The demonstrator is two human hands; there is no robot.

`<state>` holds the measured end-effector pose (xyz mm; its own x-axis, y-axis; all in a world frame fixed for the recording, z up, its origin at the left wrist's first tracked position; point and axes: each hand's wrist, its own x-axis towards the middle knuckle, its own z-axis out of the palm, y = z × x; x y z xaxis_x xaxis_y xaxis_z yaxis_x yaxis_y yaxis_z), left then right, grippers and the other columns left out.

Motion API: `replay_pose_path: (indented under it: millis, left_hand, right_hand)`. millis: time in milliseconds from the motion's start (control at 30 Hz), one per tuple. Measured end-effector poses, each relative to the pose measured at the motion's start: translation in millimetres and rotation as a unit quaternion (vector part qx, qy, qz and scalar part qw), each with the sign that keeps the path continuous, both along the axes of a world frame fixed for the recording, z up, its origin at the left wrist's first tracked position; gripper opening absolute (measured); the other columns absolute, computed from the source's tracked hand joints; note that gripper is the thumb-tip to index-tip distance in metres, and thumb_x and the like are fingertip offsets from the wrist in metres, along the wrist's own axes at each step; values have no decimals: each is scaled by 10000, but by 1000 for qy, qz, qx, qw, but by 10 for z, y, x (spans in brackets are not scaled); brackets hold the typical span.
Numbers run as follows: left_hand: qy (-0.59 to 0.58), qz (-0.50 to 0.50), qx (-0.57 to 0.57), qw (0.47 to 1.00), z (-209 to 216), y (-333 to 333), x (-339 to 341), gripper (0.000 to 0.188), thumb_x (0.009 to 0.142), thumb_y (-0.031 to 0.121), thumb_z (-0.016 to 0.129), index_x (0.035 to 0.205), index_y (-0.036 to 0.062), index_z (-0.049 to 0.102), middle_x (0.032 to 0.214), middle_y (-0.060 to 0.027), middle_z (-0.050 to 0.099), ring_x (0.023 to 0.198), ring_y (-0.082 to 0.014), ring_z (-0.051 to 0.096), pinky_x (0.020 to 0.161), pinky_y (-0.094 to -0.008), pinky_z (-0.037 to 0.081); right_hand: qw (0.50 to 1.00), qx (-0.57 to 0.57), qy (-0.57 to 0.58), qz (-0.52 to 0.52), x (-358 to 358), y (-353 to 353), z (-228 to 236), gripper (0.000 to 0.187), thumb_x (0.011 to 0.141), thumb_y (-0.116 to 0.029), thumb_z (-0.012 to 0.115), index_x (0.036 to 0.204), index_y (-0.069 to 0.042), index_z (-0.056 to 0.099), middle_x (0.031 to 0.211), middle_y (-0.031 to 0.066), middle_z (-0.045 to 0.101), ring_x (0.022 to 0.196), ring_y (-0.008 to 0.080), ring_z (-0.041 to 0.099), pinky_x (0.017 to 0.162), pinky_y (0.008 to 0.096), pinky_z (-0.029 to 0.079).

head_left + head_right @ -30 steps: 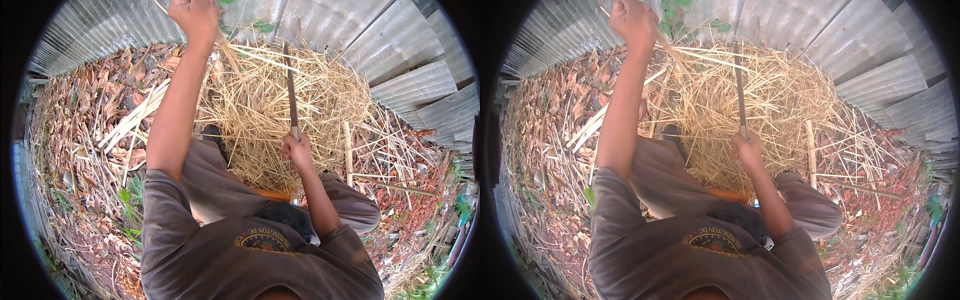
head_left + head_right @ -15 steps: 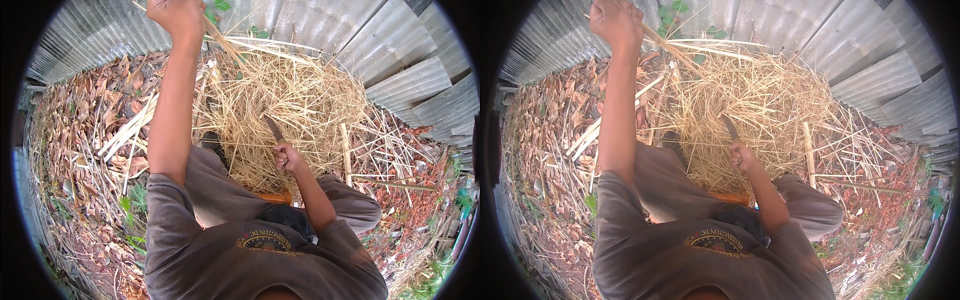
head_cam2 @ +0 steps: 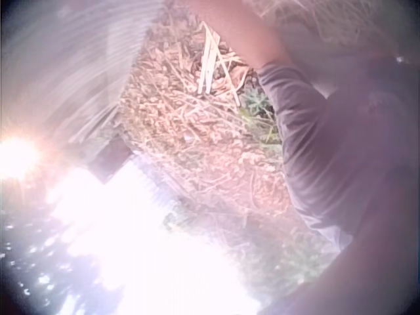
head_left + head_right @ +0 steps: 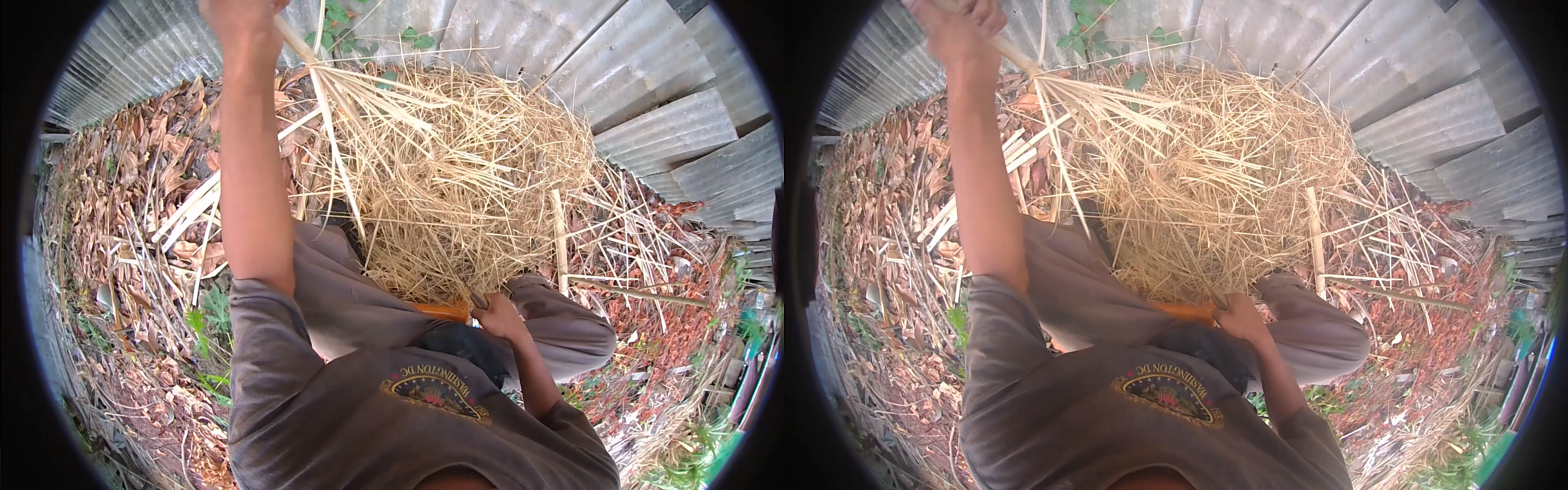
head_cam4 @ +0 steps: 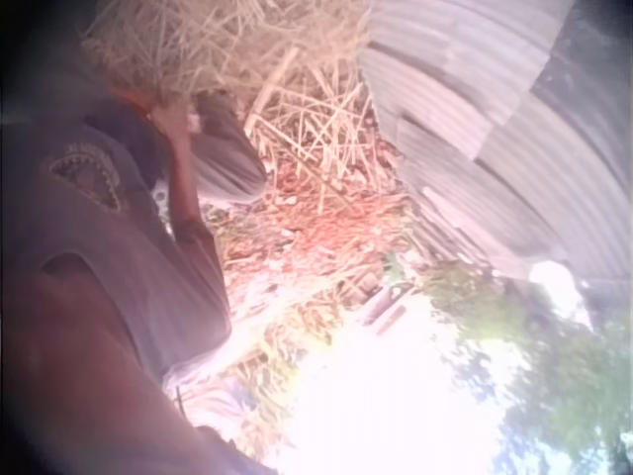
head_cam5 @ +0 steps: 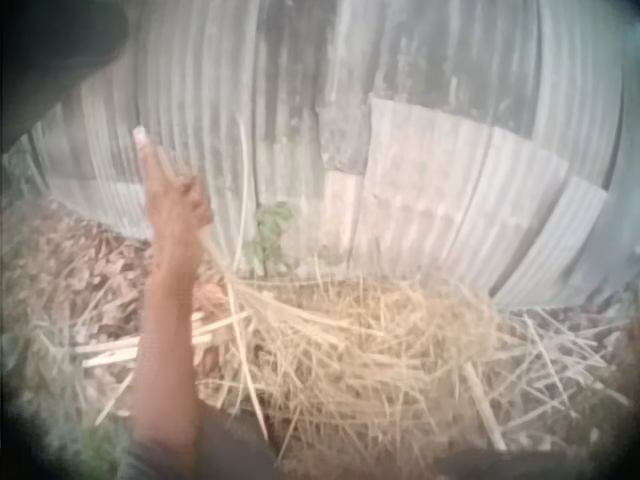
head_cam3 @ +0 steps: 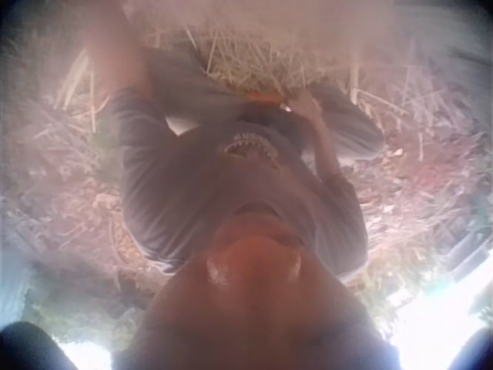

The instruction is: The person sits cross-legged on the ground and uses a blue utility knife to strip and trim long dried plant stalks. They then switch to a machete to further process the stalks, scraping and cutting them into smaller pieces.

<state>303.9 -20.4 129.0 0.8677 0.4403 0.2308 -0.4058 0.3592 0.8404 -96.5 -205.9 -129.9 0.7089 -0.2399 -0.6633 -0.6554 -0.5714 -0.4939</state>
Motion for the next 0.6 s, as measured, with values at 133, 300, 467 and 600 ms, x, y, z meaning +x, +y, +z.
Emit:
replay_pose_path:
  millis: [133, 300, 467, 600]
  left_hand:
    - [-108, -107, 16, 988, 124, 468, -92, 615, 882, 755, 395, 756, 152, 408, 564, 74, 243, 448, -83, 227, 418, -250, 199]
    - [-8, -92, 17, 996, -17, 25, -170, 628, 870, 772, 389, 767, 153, 411, 568, 67, 247, 447, -81, 233, 425, -241, 190]
    - [-28, -113, -14, 993, -317, 5, 118, 646, 859, 784, 390, 900, 142, 449, 585, 58, 235, 458, -88, 237, 433, -237, 194]
    - [-42, -279, -65, 957, -494, 455, 618, 641, 861, 787, 375, 885, 150, 440, 588, 59, 222, 455, -90, 227, 432, -238, 202]
  right_hand:
    - [995, 13, -94, -37, 158, 128, -183, 234, 756, -192, 622, 713, 25, 545, 585, 174, 533, 562, 280, 559, 559, 413, 435]
    - [923, 232, -117, -285, 367, 215, -636, 182, 845, -57, 581, 713, -77, 458, 507, 15, 444, 381, 121, 412, 360, 281, 331]
    - [859, 318, -99, -389, 879, 357, -577, 189, 876, -102, 596, 747, -62, 463, 505, 21, 430, 374, 126, 411, 358, 287, 334]
    - [861, 349, -145, -340, 1057, 446, -450, 190, 887, -120, 591, 763, -64, 458, 502, 21, 424, 377, 129, 413, 361, 290, 333]
